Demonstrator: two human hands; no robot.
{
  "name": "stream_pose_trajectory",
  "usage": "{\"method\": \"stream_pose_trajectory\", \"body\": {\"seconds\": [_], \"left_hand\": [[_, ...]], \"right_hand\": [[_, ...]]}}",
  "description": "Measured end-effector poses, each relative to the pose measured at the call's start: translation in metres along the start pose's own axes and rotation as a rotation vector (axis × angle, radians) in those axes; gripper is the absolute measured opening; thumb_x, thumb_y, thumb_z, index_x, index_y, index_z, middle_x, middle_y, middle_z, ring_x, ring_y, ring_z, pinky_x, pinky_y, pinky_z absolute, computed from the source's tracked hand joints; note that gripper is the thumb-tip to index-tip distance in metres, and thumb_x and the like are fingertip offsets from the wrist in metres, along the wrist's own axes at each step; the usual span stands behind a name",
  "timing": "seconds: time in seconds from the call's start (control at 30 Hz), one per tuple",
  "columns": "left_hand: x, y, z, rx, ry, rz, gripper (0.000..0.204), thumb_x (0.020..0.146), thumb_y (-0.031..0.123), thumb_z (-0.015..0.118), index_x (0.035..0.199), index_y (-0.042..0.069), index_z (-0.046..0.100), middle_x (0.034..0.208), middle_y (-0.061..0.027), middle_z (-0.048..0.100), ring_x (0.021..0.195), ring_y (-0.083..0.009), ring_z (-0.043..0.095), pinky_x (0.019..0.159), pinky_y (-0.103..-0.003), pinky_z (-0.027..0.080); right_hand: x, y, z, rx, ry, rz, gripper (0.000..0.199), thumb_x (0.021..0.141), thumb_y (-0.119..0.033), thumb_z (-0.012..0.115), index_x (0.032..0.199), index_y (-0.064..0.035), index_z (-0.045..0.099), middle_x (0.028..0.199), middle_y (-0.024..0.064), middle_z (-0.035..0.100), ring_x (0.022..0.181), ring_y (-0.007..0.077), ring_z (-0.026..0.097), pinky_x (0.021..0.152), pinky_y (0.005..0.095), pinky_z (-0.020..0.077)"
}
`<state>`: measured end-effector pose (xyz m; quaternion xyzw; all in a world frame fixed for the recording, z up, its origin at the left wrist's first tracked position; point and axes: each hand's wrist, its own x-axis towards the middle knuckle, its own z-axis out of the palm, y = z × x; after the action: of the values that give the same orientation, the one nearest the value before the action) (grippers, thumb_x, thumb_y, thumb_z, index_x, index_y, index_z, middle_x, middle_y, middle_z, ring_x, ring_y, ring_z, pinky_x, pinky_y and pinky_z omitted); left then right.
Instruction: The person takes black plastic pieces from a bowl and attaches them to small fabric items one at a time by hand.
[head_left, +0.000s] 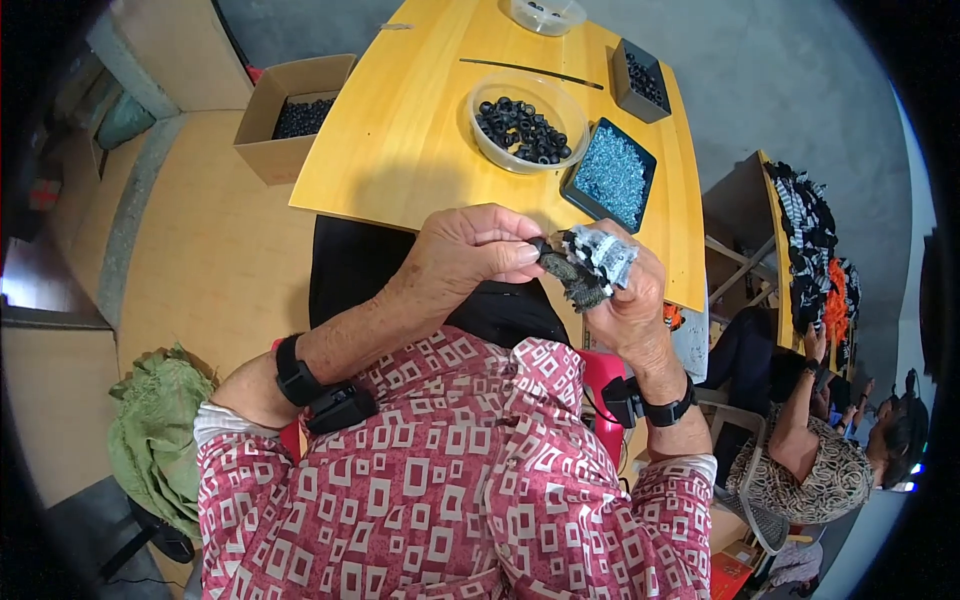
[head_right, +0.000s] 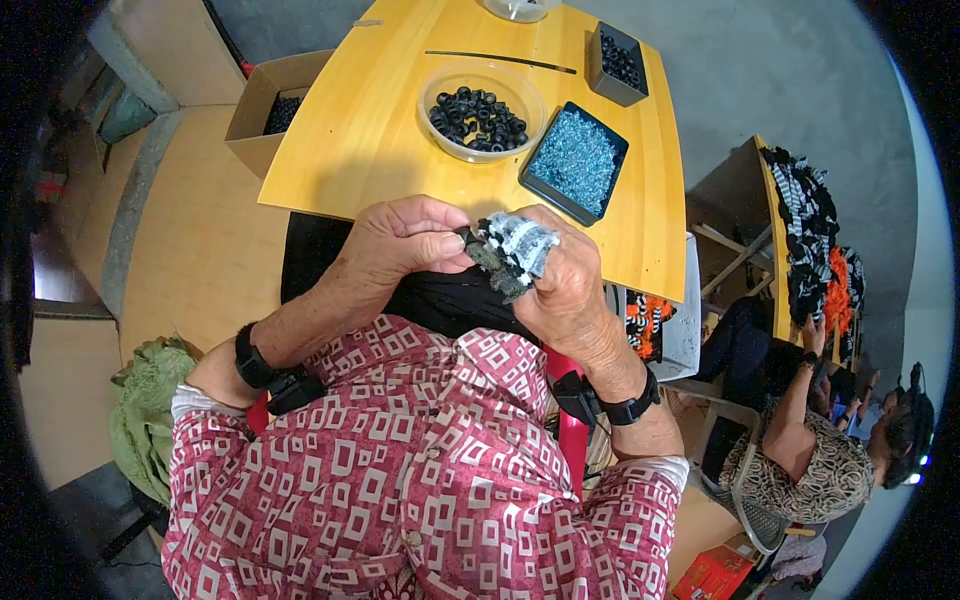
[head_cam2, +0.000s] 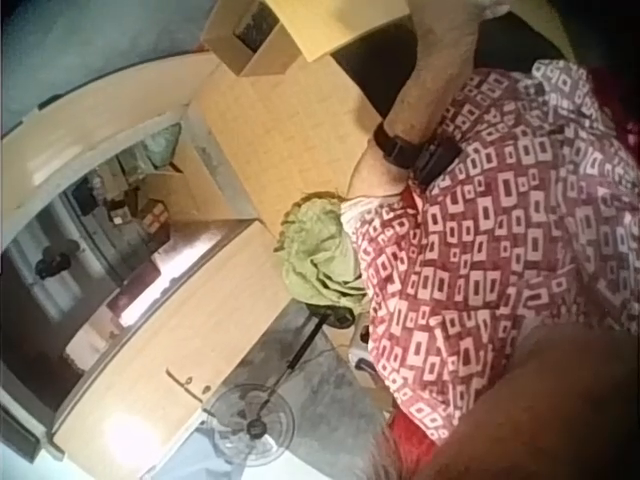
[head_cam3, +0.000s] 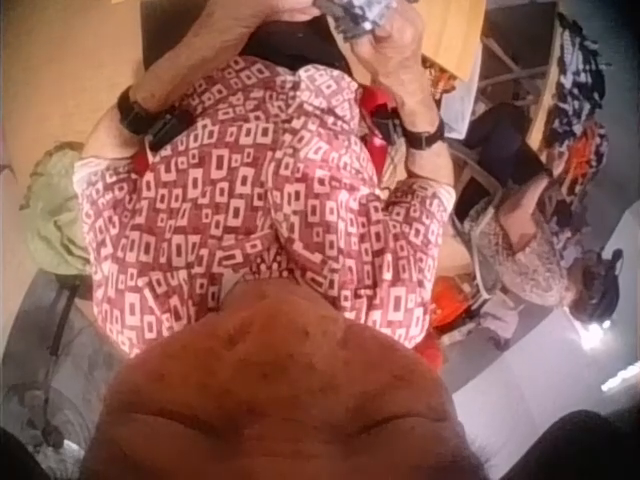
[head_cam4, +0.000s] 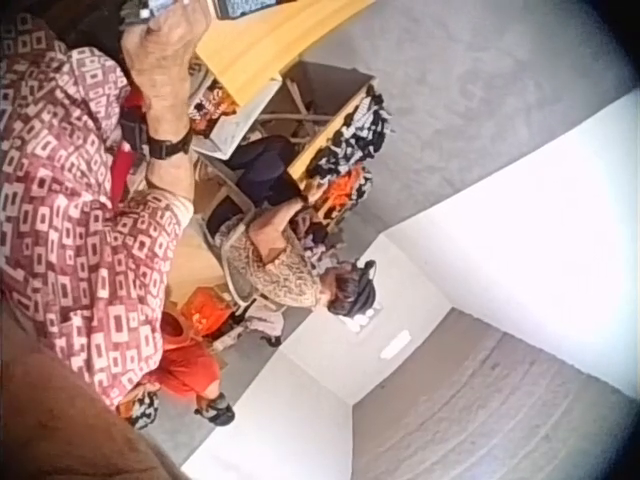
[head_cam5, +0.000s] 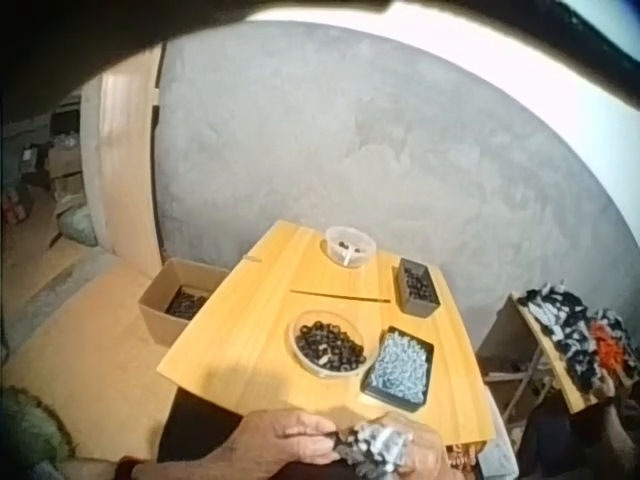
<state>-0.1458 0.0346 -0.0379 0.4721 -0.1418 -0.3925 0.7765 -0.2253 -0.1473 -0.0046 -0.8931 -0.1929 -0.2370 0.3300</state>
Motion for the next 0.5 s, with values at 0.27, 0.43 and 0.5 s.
{"method": "stream_pose_trajectory", "body": {"seconds": [0.27, 0.43, 0.5], "left_hand": [[0.001, 0.001, -0.007, 0.088, -0.033, -0.066, 0.021, 0.084, 0.007, 0.067, 0.103, -0.002, 0.063, 0.087, -0.0081, 0.067, 0.078, -0.0122, 0.065, 0.073, -0.023, 0.054], [-0.002, 0.002, -0.008, 0.115, -0.061, -0.004, 0.020, 0.084, 0.008, 0.067, 0.101, -0.002, 0.065, 0.087, -0.0082, 0.068, 0.077, -0.0116, 0.065, 0.074, -0.023, 0.053], [-0.003, 0.003, -0.007, 0.124, -0.061, 0.028, 0.020, 0.085, 0.007, 0.065, 0.102, -0.003, 0.065, 0.089, -0.0084, 0.068, 0.078, -0.0115, 0.065, 0.075, -0.022, 0.053]], "right_hand": [[-0.004, 0.008, 0.001, -0.087, -0.056, -0.218, 0.031, 0.056, 0.005, 0.068, 0.086, 0.0030, 0.063, 0.082, 0.0131, 0.061, 0.071, 0.0283, 0.062, 0.061, 0.0349, 0.0507], [0.003, 0.009, -0.008, -0.070, -0.178, -0.247, 0.031, 0.058, 0.003, 0.070, 0.087, 0.0026, 0.062, 0.083, 0.0119, 0.061, 0.072, 0.0276, 0.062, 0.061, 0.0347, 0.0511], [0.000, 0.007, -0.002, -0.046, -0.112, -0.201, 0.029, 0.058, 0.003, 0.069, 0.087, 0.0021, 0.062, 0.083, 0.0116, 0.062, 0.071, 0.0275, 0.062, 0.062, 0.0343, 0.0514]]}}
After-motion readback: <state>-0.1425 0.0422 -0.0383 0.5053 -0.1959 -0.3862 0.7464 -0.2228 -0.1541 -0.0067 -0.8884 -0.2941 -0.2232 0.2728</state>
